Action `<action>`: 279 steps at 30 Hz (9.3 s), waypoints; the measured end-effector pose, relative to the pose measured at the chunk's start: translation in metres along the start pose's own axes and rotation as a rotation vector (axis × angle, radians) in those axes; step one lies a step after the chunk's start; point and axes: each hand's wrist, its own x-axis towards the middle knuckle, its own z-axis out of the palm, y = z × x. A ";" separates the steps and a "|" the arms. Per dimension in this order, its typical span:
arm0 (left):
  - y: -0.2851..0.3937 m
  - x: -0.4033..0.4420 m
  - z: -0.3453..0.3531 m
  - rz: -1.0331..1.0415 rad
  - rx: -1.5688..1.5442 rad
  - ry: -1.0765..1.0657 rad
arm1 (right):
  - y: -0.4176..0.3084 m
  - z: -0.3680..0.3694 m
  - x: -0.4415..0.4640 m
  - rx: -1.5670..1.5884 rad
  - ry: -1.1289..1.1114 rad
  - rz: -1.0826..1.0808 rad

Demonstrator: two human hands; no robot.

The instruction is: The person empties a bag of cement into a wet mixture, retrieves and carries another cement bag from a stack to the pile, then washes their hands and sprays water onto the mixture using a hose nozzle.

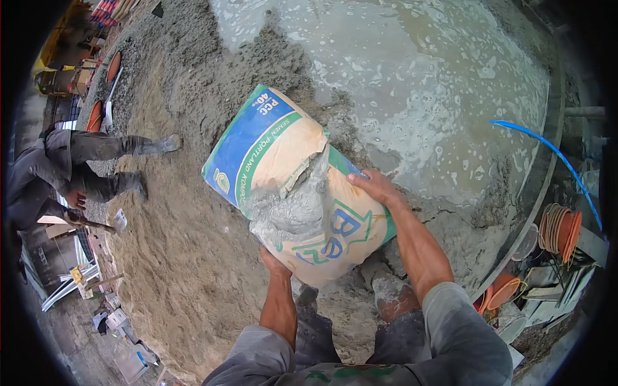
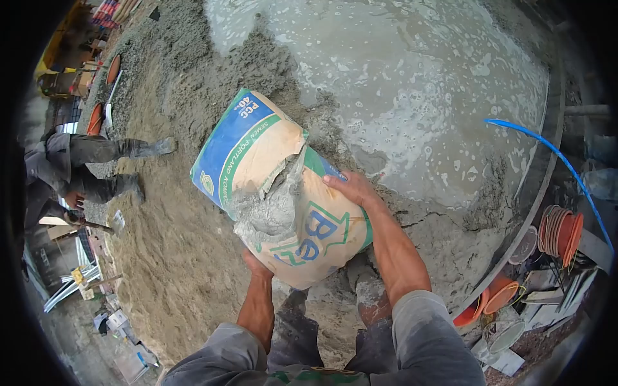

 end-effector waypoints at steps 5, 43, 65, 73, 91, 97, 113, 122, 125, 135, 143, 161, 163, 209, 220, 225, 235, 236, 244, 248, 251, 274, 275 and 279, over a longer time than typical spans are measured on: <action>-0.032 -0.037 0.020 -0.127 0.023 0.213 | 0.036 -0.010 -0.097 0.161 0.176 -0.061; -0.096 -0.022 -0.007 -0.214 0.380 0.271 | 0.118 -0.025 -0.042 -0.093 0.881 0.234; -0.046 -0.078 0.135 -0.536 0.924 -0.315 | 0.177 -0.132 -0.294 -0.127 0.735 0.909; -0.062 -0.127 0.184 -0.180 1.211 -0.393 | 0.198 -0.087 -0.370 -0.710 0.796 0.828; -0.051 -0.188 0.253 -0.383 0.703 -0.414 | 0.142 -0.127 -0.412 -0.322 0.717 0.946; -0.058 -0.142 0.274 0.078 1.153 -0.883 | 0.164 -0.097 -0.356 -0.131 1.084 0.847; -0.095 -0.050 0.271 1.109 1.849 -0.855 | 0.140 0.010 -0.231 -0.808 0.760 0.522; -0.025 -0.103 0.311 1.100 1.732 -0.801 | 0.032 -0.051 -0.280 -0.785 1.063 0.175; 0.000 -0.124 0.307 1.092 1.676 -0.829 | 0.017 -0.067 -0.259 -0.822 0.819 0.168; 0.077 -0.122 0.316 1.247 1.508 -0.738 | -0.015 -0.053 -0.231 -0.772 0.829 0.033; 0.105 -0.124 0.259 1.176 1.687 -0.566 | -0.076 0.041 -0.199 -0.714 0.777 -0.121; 0.173 -0.145 0.217 1.202 1.666 -0.585 | -0.134 0.065 -0.217 -0.704 0.835 -0.107; 0.160 -0.162 0.216 1.159 1.630 -0.610 | -0.118 0.051 -0.232 -0.824 0.841 -0.112; 0.086 -0.177 0.243 0.392 1.041 -0.656 | -0.126 0.110 -0.309 -0.563 0.795 -0.635; 0.214 -0.215 0.113 0.311 0.698 -0.474 | -0.139 0.070 -0.277 -1.031 0.854 -0.180; 0.238 -0.213 0.013 0.282 0.766 -0.276 | -0.142 0.041 -0.300 -0.893 1.084 -0.128; 0.230 -0.212 -0.031 0.331 0.786 -0.373 | -0.149 0.032 -0.431 -0.705 1.411 -0.019; 0.226 -0.207 -0.038 0.353 0.789 -0.384 | -0.141 0.034 -0.439 -0.648 1.465 -0.014; 0.212 -0.151 -0.120 1.053 1.345 -0.072 | -0.039 0.054 -0.454 -0.588 1.590 -0.075; 0.219 -0.134 -0.150 0.634 1.442 -0.029 | -0.010 0.077 -0.484 -0.491 1.595 -0.114; 0.203 -0.129 -0.152 0.705 1.416 -0.117 | -0.001 0.093 -0.508 -0.539 1.668 -0.166; 0.302 -0.252 -0.405 0.371 1.073 -0.200 | 0.185 0.401 -0.716 0.411 1.820 -0.106; 0.318 -0.248 -0.409 0.399 1.174 -0.203 | 0.200 0.435 -0.724 0.495 1.820 -0.037; 0.322 -0.255 -0.371 0.384 1.284 -0.397 | 0.225 0.512 -0.751 0.712 1.907 0.013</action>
